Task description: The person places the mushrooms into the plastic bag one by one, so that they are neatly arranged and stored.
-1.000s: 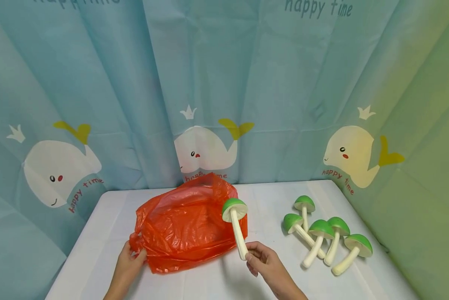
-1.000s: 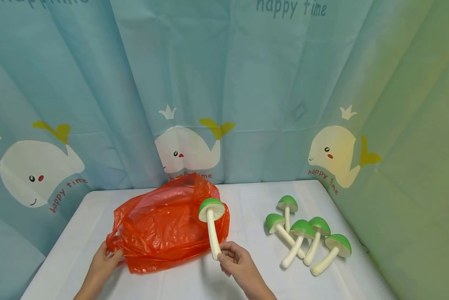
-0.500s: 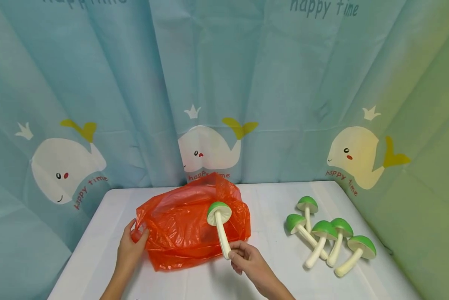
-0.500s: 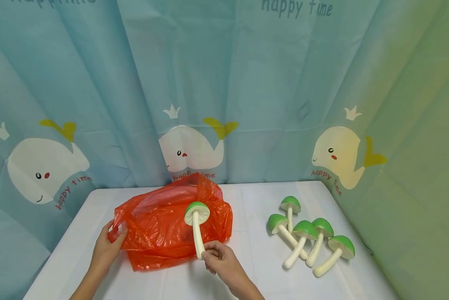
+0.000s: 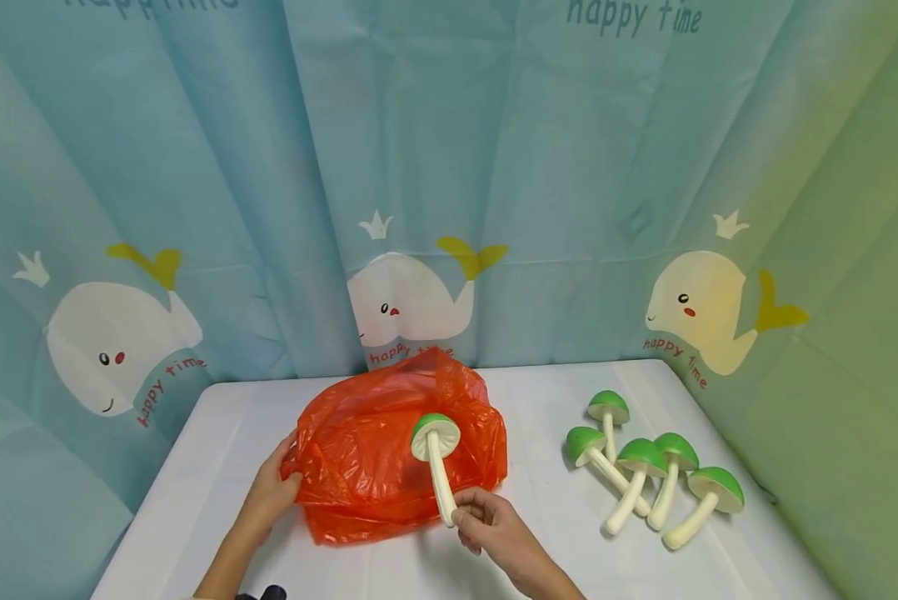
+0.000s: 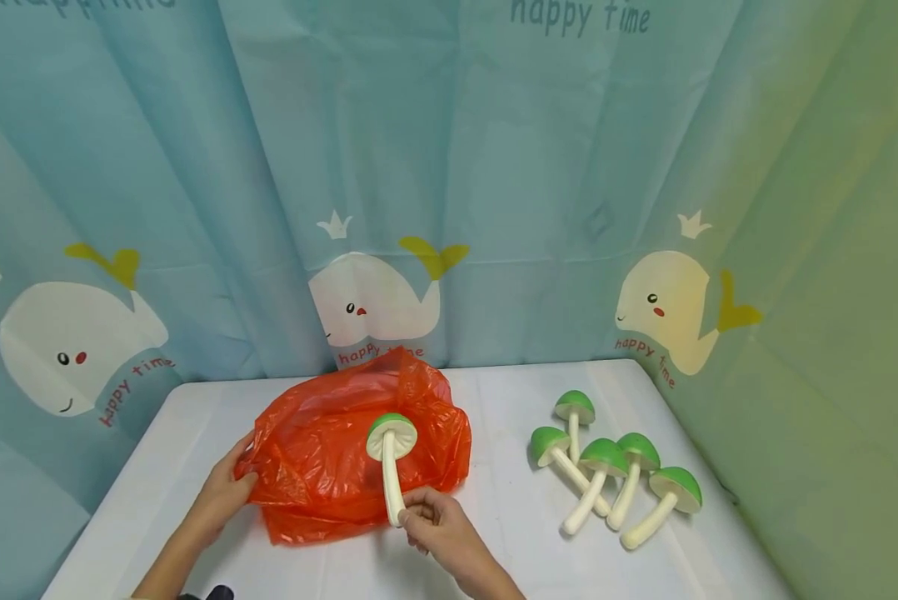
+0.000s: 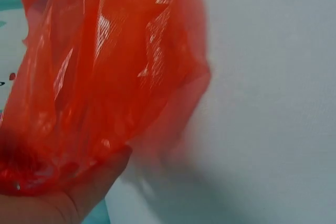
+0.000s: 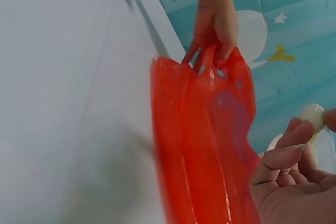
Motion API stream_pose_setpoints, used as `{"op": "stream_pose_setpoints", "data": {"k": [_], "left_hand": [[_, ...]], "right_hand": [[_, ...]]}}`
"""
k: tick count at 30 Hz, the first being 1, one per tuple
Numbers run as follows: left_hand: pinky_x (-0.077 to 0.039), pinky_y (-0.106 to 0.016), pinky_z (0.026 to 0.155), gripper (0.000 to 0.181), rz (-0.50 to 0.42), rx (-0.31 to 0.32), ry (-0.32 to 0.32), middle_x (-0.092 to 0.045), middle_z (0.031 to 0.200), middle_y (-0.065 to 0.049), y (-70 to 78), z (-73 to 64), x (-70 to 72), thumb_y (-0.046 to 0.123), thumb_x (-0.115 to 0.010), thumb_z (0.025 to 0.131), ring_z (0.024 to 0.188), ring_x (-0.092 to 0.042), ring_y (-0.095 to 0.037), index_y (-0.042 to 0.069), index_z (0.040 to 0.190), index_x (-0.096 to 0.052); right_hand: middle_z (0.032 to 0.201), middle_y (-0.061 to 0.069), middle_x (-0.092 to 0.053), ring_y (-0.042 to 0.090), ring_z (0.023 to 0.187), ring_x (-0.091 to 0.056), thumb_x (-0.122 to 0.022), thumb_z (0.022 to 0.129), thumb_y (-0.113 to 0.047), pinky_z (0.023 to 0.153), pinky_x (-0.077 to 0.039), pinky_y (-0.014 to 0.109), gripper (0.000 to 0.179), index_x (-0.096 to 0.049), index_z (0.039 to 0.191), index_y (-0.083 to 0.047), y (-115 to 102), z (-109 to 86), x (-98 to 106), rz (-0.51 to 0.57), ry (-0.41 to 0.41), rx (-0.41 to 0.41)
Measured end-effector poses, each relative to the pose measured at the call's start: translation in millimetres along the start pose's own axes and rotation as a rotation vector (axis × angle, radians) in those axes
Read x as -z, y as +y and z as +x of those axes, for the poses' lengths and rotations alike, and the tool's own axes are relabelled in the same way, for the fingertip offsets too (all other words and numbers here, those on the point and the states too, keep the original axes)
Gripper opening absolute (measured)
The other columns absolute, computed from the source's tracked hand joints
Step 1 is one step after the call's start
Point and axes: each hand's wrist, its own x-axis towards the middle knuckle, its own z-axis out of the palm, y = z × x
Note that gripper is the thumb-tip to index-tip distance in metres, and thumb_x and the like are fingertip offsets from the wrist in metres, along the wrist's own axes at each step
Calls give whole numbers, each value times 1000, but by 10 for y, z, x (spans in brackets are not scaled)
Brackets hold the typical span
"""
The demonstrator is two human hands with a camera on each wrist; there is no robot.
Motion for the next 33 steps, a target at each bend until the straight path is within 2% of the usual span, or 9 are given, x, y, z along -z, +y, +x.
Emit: {"op": "stream_pose_setpoints", "data": {"k": [10, 15, 20, 24, 28, 33], "left_hand": [[-34, -58, 100, 62, 5, -17, -121, -29, 144, -27, 14, 8, -6, -4, -43, 88, 126, -34, -41, -2, 146, -22], [-39, -55, 98, 62, -4, -24, -141, -33, 142, -26, 24, 5, -12, -3, -45, 87, 121, -40, -38, -2, 145, -24], [-39, -55, 98, 61, 20, -23, -102, -33, 142, -26, 33, -12, -8, -2, -45, 88, 122, -39, -38, -2, 145, -25], [-40, -54, 97, 59, 26, -30, -57, -34, 142, -26, 52, -23, -14, 1, -46, 90, 122, -40, -39, -2, 145, -25], [-45, -49, 93, 58, 67, -34, 3, -38, 139, -27, 74, -31, -39, 7, -50, 92, 118, -44, -38, -3, 144, -26], [-44, -51, 94, 58, 106, -19, 85, -39, 138, -27, 112, -87, -44, 19, -54, 95, 120, -42, -40, -4, 142, -29]], "right_hand": [[80, 7, -57, 14, 65, -47, -59, 93, -14, 53, -41, 20, 23, -57, 109, 3, 54, 53, -11, -27, -21, -23], [79, 7, -57, 14, 62, -47, -59, 93, -17, 52, -40, 21, 25, -58, 108, 3, 56, 117, -56, -40, -6, -24], [73, 6, -55, 12, 58, -44, -61, 90, -13, 46, -37, 18, 24, -57, 104, 5, 51, 246, -195, 29, -15, 9], [73, 7, -55, 11, 56, -42, -62, 88, -11, 46, -37, 18, 23, -57, 102, 7, 45, 368, -306, 75, -25, -4], [72, 6, -54, 12, 56, -42, -62, 88, -10, 47, -38, 19, 22, -57, 101, 7, 53, 490, -368, 62, -10, -14], [71, 5, -53, 12, 56, -41, -62, 88, -11, 47, -38, 18, 21, -58, 100, 6, 59, 618, -432, 39, 5, -34]]}}
